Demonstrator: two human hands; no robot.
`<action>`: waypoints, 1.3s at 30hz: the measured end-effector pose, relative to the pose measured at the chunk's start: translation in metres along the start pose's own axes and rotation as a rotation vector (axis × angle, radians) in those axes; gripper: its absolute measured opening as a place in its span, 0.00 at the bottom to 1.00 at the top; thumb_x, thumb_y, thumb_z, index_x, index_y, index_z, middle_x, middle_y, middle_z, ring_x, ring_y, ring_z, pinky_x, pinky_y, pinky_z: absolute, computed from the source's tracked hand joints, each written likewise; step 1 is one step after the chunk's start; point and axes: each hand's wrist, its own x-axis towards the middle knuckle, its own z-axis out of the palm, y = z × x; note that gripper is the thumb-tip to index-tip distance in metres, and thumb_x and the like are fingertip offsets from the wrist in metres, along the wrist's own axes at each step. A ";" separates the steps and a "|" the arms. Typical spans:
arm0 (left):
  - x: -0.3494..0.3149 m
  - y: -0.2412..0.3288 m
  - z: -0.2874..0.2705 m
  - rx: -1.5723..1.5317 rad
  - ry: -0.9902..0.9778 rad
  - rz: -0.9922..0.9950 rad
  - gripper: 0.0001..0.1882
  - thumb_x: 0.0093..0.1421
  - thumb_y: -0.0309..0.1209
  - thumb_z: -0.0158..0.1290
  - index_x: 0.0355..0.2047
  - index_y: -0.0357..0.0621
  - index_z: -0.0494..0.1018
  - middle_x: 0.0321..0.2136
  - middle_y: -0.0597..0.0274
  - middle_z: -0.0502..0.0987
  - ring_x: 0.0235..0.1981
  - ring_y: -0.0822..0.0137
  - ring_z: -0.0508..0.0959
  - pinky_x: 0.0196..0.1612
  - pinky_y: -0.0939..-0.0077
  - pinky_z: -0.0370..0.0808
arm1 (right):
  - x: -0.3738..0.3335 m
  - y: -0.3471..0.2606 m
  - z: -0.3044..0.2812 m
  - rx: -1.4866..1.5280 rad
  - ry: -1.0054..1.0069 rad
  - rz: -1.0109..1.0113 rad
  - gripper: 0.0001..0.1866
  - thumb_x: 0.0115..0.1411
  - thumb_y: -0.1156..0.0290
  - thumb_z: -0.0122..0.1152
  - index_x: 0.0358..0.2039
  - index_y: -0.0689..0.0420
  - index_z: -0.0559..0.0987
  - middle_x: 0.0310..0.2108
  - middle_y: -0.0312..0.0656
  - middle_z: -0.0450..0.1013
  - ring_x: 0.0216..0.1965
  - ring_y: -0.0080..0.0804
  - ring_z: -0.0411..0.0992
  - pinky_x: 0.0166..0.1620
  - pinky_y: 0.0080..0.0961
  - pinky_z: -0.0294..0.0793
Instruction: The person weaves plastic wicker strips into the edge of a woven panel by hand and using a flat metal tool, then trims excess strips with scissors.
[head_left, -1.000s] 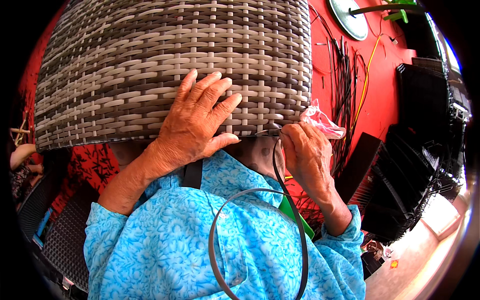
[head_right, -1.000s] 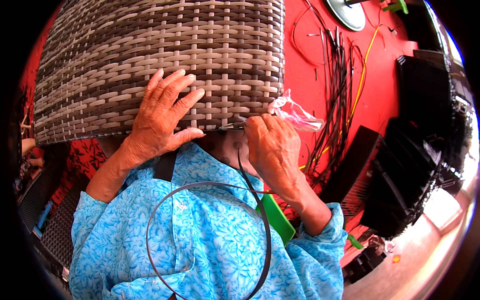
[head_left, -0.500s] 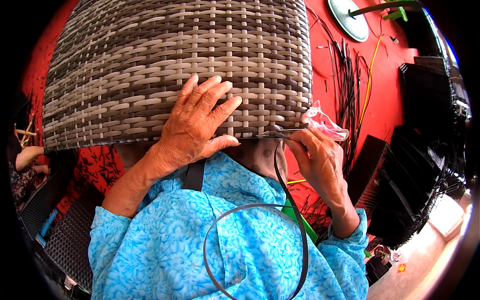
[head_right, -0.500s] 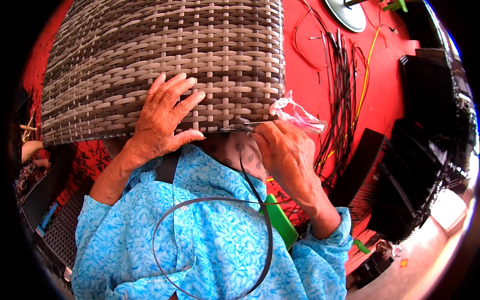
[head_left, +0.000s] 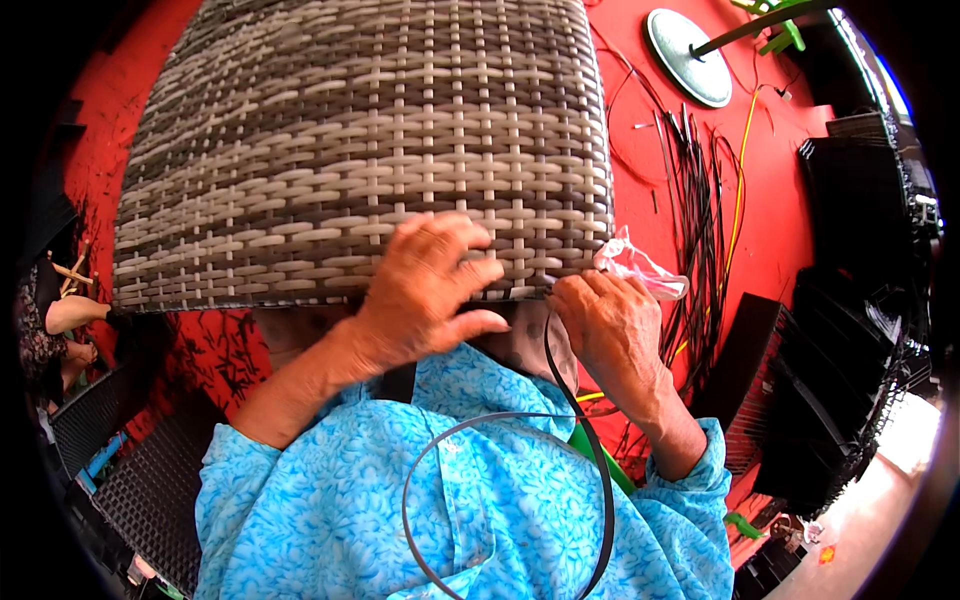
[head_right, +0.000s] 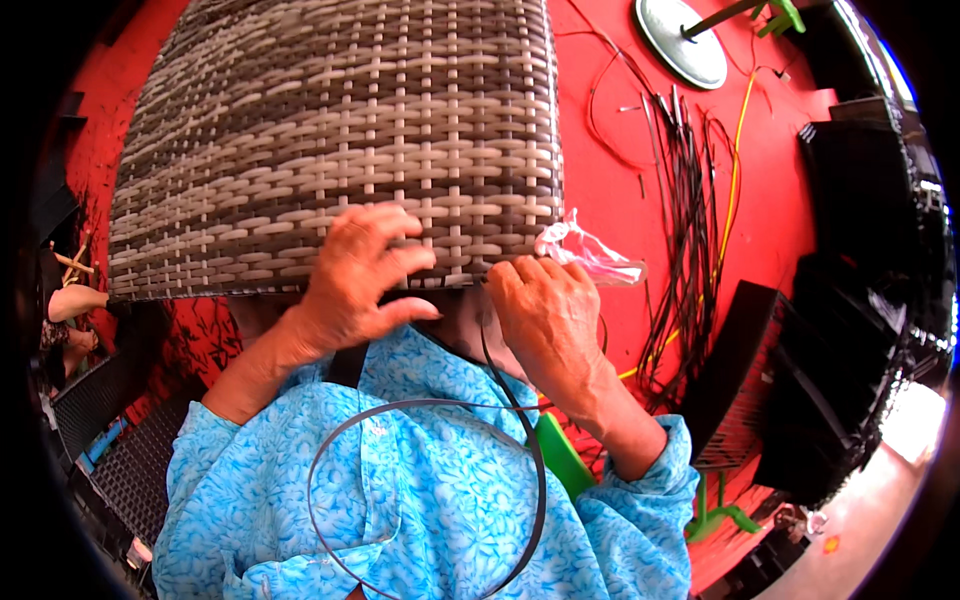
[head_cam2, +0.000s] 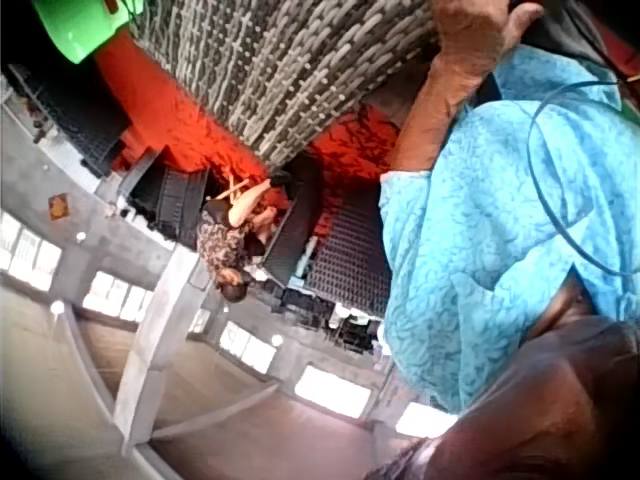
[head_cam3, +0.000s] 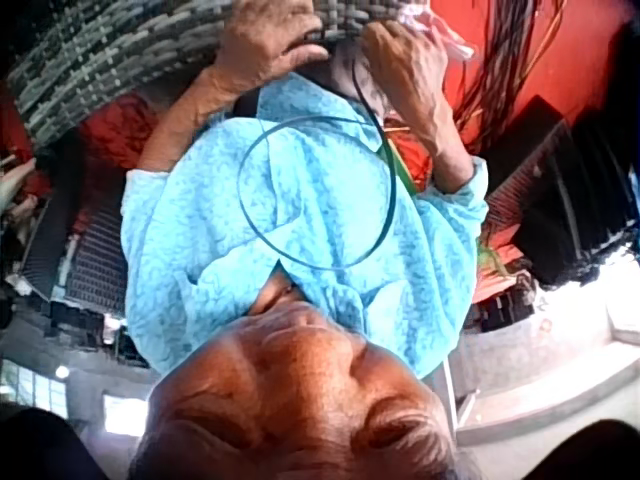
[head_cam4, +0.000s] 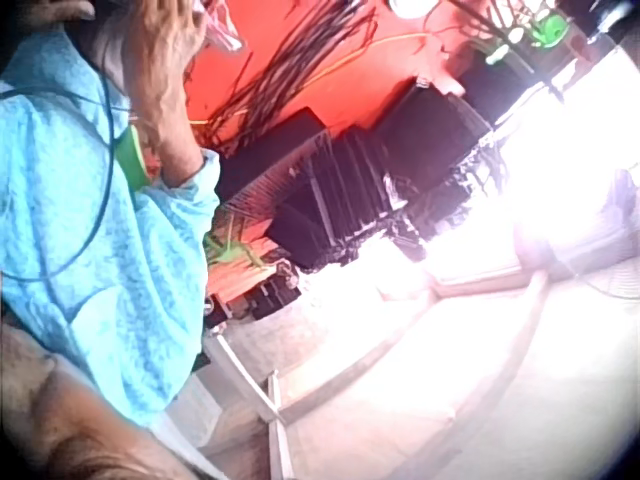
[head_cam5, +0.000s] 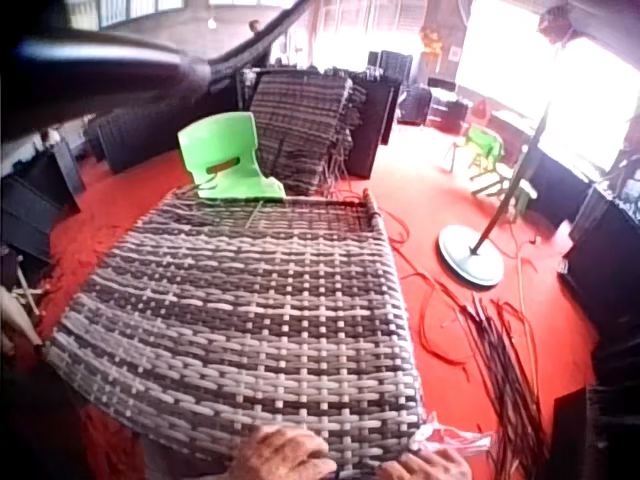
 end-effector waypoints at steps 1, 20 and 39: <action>0.003 0.007 0.004 0.031 -0.011 0.009 0.24 0.46 0.49 0.61 0.37 0.46 0.74 0.41 0.57 0.70 0.47 0.54 0.69 0.51 0.58 0.63 | -0.001 -0.002 -0.002 -0.057 0.020 -0.014 0.03 0.50 0.70 0.58 0.25 0.52 0.72 0.24 0.37 0.70 0.31 0.34 0.71 0.34 0.34 0.67; 0.033 0.025 0.017 0.193 -0.198 -0.010 0.18 0.49 0.48 0.60 0.19 0.49 0.71 0.26 0.61 0.68 0.35 0.58 0.69 0.39 0.63 0.64 | -0.038 0.118 -0.029 0.427 0.024 -0.059 0.09 0.54 0.71 0.62 0.36 0.57 0.78 0.32 0.40 0.77 0.31 0.33 0.75 0.37 0.31 0.73; 0.028 0.012 0.019 -0.090 -0.204 -0.059 0.15 0.51 0.41 0.60 0.16 0.46 0.71 0.22 0.62 0.68 0.31 0.59 0.67 0.36 0.65 0.64 | -0.033 0.104 -0.028 0.016 0.083 -0.386 0.04 0.55 0.67 0.55 0.32 0.51 0.73 0.22 0.40 0.69 0.25 0.40 0.71 0.27 0.38 0.68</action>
